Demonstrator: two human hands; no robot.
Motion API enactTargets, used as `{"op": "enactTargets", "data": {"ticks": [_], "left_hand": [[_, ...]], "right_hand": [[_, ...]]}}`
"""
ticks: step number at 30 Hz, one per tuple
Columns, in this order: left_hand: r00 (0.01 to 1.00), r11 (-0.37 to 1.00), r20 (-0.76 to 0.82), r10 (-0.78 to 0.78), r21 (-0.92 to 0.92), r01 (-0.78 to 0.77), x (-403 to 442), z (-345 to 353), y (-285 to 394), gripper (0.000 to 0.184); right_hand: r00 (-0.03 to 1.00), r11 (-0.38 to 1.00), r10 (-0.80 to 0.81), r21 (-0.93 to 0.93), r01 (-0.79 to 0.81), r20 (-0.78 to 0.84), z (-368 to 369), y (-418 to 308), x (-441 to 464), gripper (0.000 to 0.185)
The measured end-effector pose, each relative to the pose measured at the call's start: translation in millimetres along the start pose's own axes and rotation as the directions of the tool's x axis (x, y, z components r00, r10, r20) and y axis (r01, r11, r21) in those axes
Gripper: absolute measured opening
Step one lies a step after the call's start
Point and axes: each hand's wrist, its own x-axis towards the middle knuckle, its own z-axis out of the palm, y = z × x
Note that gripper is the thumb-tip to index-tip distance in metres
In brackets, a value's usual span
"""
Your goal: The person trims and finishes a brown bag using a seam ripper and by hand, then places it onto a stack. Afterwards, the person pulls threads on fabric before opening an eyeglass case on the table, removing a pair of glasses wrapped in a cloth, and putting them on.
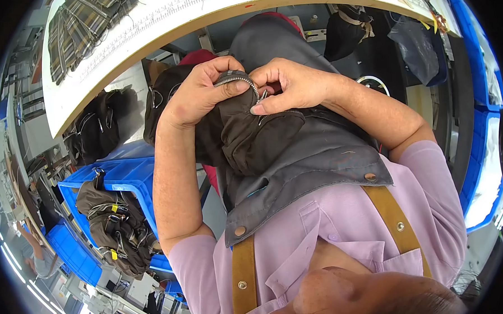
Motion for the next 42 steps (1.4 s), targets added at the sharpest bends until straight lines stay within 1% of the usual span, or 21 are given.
{"op": "enactTargets", "data": {"ticks": [3,6,9,15,19,21,24,25,27,28,31,32,33,34,37,39,42], "left_hand": [[1.000,1.000,-0.013,0.002,-0.002,-0.002,-0.3,1.2,0.7,0.021],[1.000,1.000,-0.027,0.013,0.000,-0.013,-1.3,2.0,2.7,0.021],[0.999,0.999,-0.039,0.034,0.001,-0.034,-2.3,1.9,1.5,0.020],[0.995,0.999,-0.090,0.047,0.027,-0.045,-3.2,6.5,2.6,0.020],[0.991,0.995,-0.118,0.064,0.078,-0.055,-2.1,5.1,4.8,0.022],[0.993,0.994,-0.103,0.057,0.104,-0.046,-1.8,6.7,7.9,0.023],[0.996,0.996,-0.084,0.022,0.090,-0.014,-2.7,6.3,10.0,0.023],[0.997,0.997,-0.078,0.008,0.077,-0.002,-2.8,6.0,10.6,0.023],[0.996,0.995,-0.089,0.008,0.102,0.001,-4.4,9.1,15.5,0.030],[0.996,0.993,-0.094,0.010,0.114,0.001,-5.9,10.7,17.1,0.034],[0.998,0.998,-0.018,0.053,0.042,-0.052,-16.6,8.2,16.6,0.051],[0.999,0.992,-0.013,0.048,0.116,-0.047,-19.4,8.7,17.7,0.061],[0.999,0.994,-0.021,0.042,0.101,-0.039,-21.2,9.2,15.5,0.061],[0.999,0.996,-0.030,0.036,0.088,-0.033,-23.0,9.4,11.6,0.061],[0.998,0.999,-0.055,0.017,0.030,-0.015,-26.3,12.2,7.8,0.060],[0.998,1.000,-0.057,0.001,-0.016,-0.002,-26.9,12.1,4.1,0.060],[0.998,1.000,-0.068,-0.019,0.020,0.020,-27.0,11.2,2.9,0.060]], "right_hand": [[1.000,1.000,0.006,0.029,-0.006,-0.024,4.3,-3.0,-1.1,0.016],[0.999,0.997,-0.026,0.069,0.028,-0.038,9.4,-4.4,-0.9,0.017],[1.000,1.000,0.004,-0.006,-0.004,-0.011,4.8,-4.2,-0.8,0.018],[1.000,1.000,-0.008,0.000,0.008,-0.004,3.6,-3.4,-1.1,0.018],[0.999,0.998,-0.051,-0.041,0.051,0.013,5.2,-4.8,-3.0,0.019],[0.998,0.997,-0.065,-0.037,0.066,0.011,6.2,-4.5,-2.9,0.021],[1.000,0.996,0.021,-0.084,-0.020,0.011,2.5,-6.1,-4.6,0.025],[1.000,0.999,0.026,-0.032,-0.026,0.010,3.0,-7.7,-4.9,0.027],[0.999,0.997,0.036,0.072,-0.037,0.011,5.9,-10.2,-4.6,0.030],[1.000,0.996,0.029,0.081,-0.028,-0.010,6.3,-8.5,-3.9,0.030],[0.997,0.995,0.004,0.096,0.004,-0.080,7.3,0.1,-0.9,0.031],[0.994,0.995,-0.006,0.095,0.016,-0.107,7.2,2.1,0.2,0.031],[0.991,0.995,-0.016,0.094,0.029,-0.133,7.5,2.5,1.2,0.031],[0.991,0.994,0.023,0.107,-0.009,-0.128,9.5,-3.9,-0.2,0.029],[0.995,0.996,0.034,0.088,-0.026,-0.099,10.1,-5.7,-1.3,0.022],[0.990,0.992,0.055,0.117,-0.040,-0.127,11.4,-1.8,-0.5,0.021],[0.989,0.989,0.058,0.144,-0.037,-0.140,11.3,2.8,-0.1,0.020]]}}
